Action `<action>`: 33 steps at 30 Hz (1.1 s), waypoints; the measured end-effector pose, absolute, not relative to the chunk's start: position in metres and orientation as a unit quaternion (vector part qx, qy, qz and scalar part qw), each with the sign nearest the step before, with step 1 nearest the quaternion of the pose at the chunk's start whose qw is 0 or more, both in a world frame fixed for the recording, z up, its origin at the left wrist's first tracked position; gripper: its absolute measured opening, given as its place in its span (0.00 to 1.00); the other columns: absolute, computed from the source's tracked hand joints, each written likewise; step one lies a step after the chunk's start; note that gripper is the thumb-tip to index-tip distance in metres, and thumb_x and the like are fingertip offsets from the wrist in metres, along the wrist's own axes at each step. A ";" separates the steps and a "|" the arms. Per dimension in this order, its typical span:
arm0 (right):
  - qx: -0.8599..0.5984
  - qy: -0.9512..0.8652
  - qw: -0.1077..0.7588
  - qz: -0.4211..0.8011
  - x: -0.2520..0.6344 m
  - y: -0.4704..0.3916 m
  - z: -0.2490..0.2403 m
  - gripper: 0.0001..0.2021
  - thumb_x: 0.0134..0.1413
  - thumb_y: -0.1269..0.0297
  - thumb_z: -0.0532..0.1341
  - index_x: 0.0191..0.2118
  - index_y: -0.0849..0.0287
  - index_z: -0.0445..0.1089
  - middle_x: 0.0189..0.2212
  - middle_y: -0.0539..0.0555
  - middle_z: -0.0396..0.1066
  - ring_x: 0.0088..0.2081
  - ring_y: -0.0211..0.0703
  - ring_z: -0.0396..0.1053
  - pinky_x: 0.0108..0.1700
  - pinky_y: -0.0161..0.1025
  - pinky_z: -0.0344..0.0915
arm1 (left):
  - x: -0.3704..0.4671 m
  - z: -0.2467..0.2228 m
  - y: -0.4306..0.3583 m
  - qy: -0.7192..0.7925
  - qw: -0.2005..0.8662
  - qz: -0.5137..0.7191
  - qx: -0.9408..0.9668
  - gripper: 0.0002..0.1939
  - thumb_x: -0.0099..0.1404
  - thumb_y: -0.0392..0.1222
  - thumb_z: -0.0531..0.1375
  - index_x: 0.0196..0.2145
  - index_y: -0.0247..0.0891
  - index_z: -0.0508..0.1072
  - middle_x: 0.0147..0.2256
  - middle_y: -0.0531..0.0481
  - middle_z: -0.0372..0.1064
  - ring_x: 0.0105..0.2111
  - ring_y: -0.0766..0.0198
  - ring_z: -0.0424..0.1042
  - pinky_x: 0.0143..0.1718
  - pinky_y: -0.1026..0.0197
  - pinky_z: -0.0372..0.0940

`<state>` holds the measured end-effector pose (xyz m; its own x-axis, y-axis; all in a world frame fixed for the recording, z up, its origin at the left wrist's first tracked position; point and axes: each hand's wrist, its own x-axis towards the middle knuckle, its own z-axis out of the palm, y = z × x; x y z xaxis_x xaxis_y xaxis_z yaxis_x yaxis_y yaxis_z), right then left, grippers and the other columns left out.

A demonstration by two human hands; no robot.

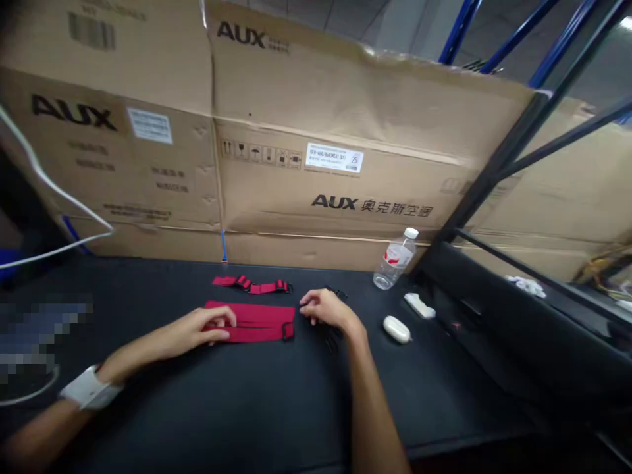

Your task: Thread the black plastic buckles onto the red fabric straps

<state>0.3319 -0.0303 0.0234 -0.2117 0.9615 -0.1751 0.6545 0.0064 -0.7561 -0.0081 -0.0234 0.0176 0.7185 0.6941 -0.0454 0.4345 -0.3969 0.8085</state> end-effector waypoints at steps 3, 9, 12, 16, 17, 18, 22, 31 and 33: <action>-0.705 -0.655 0.245 0.112 0.355 -0.025 0.017 0.11 0.50 0.66 0.61 0.40 0.62 0.72 0.33 0.56 0.71 0.34 0.42 0.70 0.38 0.37 0.64 | -0.006 0.017 -0.026 0.347 0.401 0.147 0.835 0.11 0.65 0.48 0.55 0.41 0.40 0.70 0.31 0.52 0.68 0.31 0.63 0.67 0.32 0.66 0.57; -0.756 -0.626 0.191 0.012 0.382 -0.022 0.001 0.14 0.49 0.67 0.63 0.44 0.65 0.71 0.44 0.63 0.63 0.44 0.49 0.68 0.48 0.41 0.62 | -0.007 0.017 -0.028 0.332 0.378 0.151 0.851 0.15 0.67 0.51 0.51 0.42 0.41 0.72 0.34 0.50 0.70 0.34 0.61 0.67 0.35 0.65 0.58; -0.753 -0.622 0.213 0.016 0.383 -0.020 -0.004 0.11 0.46 0.69 0.64 0.39 0.63 0.70 0.42 0.60 0.63 0.42 0.46 0.67 0.48 0.41 0.62 | -0.007 0.019 -0.028 0.320 0.387 0.150 0.852 0.15 0.68 0.50 0.51 0.43 0.42 0.73 0.40 0.49 0.71 0.40 0.59 0.68 0.41 0.64 0.58; -0.733 -0.614 0.285 0.068 0.378 -0.016 0.004 0.07 0.43 0.70 0.63 0.32 0.60 0.67 0.31 0.53 0.67 0.35 0.43 0.67 0.42 0.40 0.63 | -0.005 0.023 -0.028 0.312 0.411 0.164 0.841 0.15 0.69 0.50 0.50 0.43 0.42 0.72 0.42 0.49 0.71 0.43 0.59 0.67 0.45 0.63 0.57; -0.721 -0.611 0.313 0.097 0.373 -0.015 0.009 0.06 0.44 0.69 0.62 0.31 0.60 0.66 0.28 0.51 0.67 0.32 0.42 0.67 0.40 0.39 0.64 | -0.004 0.023 -0.029 0.312 0.418 0.171 0.836 0.15 0.68 0.50 0.50 0.42 0.41 0.72 0.41 0.49 0.71 0.41 0.59 0.67 0.43 0.63 0.57; -0.701 -0.608 0.347 0.132 0.366 -0.015 0.013 0.04 0.46 0.68 0.61 0.31 0.60 0.66 0.26 0.50 0.67 0.30 0.41 0.67 0.39 0.39 0.64 | -0.003 0.022 -0.029 0.315 0.424 0.177 0.830 0.16 0.68 0.51 0.51 0.41 0.40 0.71 0.38 0.49 0.70 0.38 0.60 0.67 0.40 0.64 0.58; -0.532 -0.622 0.442 0.367 0.310 -0.022 0.027 0.11 0.44 0.61 0.65 0.32 0.60 0.65 0.25 0.49 0.69 0.28 0.39 0.69 0.35 0.38 0.66 | 0.005 0.018 -0.032 0.345 0.433 0.206 0.807 0.17 0.67 0.54 0.51 0.39 0.39 0.69 0.31 0.52 0.66 0.31 0.63 0.63 0.33 0.65 0.56; -0.323 -0.601 0.406 0.608 0.203 -0.049 0.010 0.15 0.45 0.61 0.67 0.39 0.58 0.64 0.28 0.48 0.69 0.30 0.35 0.70 0.36 0.34 0.64 | 0.014 0.008 -0.030 0.325 0.450 0.258 0.791 0.11 0.65 0.49 0.54 0.36 0.39 0.66 0.33 0.52 0.66 0.34 0.62 0.64 0.36 0.64 0.57; -0.325 -0.601 0.404 0.609 0.203 -0.050 0.005 0.20 0.45 0.62 0.67 0.44 0.56 0.62 0.28 0.46 0.67 0.29 0.34 0.67 0.33 0.32 0.62 | 0.013 0.008 -0.028 0.329 0.442 0.277 0.787 0.09 0.65 0.47 0.54 0.36 0.39 0.65 0.32 0.53 0.66 0.34 0.62 0.64 0.37 0.63 0.58</action>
<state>0.2028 -0.0499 0.0054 -0.4623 0.8823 0.0886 -0.1004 0.0472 -0.9938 0.0132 -0.0284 0.0079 0.6303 0.7625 0.1461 0.2724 -0.3934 0.8781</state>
